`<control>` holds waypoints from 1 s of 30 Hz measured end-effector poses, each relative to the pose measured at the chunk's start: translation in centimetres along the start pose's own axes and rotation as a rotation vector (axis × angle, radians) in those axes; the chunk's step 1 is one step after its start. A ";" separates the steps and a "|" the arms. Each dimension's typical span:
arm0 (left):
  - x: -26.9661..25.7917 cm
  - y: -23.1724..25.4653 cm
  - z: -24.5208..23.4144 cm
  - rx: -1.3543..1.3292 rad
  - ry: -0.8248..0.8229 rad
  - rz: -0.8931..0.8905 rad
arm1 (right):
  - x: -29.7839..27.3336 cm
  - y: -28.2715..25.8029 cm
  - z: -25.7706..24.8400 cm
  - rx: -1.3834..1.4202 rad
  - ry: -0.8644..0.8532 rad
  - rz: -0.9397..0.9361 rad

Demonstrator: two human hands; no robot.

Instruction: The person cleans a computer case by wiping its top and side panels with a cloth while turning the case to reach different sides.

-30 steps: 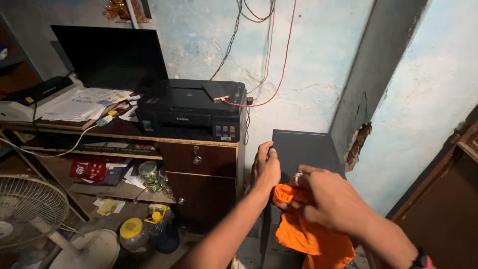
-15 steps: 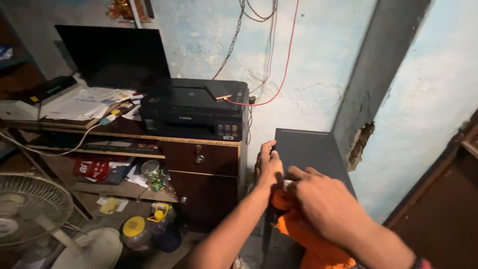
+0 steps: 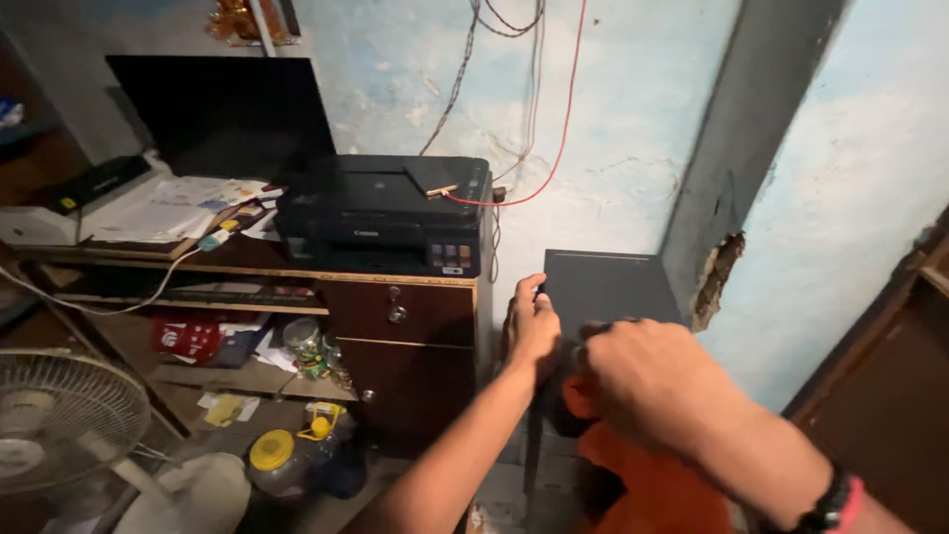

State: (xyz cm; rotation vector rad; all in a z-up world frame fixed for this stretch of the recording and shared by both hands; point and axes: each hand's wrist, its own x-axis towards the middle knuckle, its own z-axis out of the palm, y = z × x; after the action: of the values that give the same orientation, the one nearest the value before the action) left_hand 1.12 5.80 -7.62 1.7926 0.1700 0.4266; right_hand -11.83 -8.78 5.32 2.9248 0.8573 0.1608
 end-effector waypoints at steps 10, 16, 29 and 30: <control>-2.1 2.6 -1.3 0.085 0.007 0.082 | -3.6 0.8 2.1 0.036 0.161 0.060; -4.2 6.0 -3.0 0.325 -0.046 0.071 | -5.9 6.6 7.4 -0.101 0.468 0.007; -4.5 8.2 -2.3 0.725 -0.219 0.260 | -2.3 5.3 0.9 -0.110 0.133 0.462; -4.6 8.4 -2.1 0.725 -0.223 0.263 | -1.1 5.7 1.1 -0.138 0.158 0.431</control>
State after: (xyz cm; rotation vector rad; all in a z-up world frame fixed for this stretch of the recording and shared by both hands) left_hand -4.79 3.91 0.01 2.5774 -0.0864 0.3693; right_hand -9.59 -14.18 4.75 2.9468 0.2047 0.4640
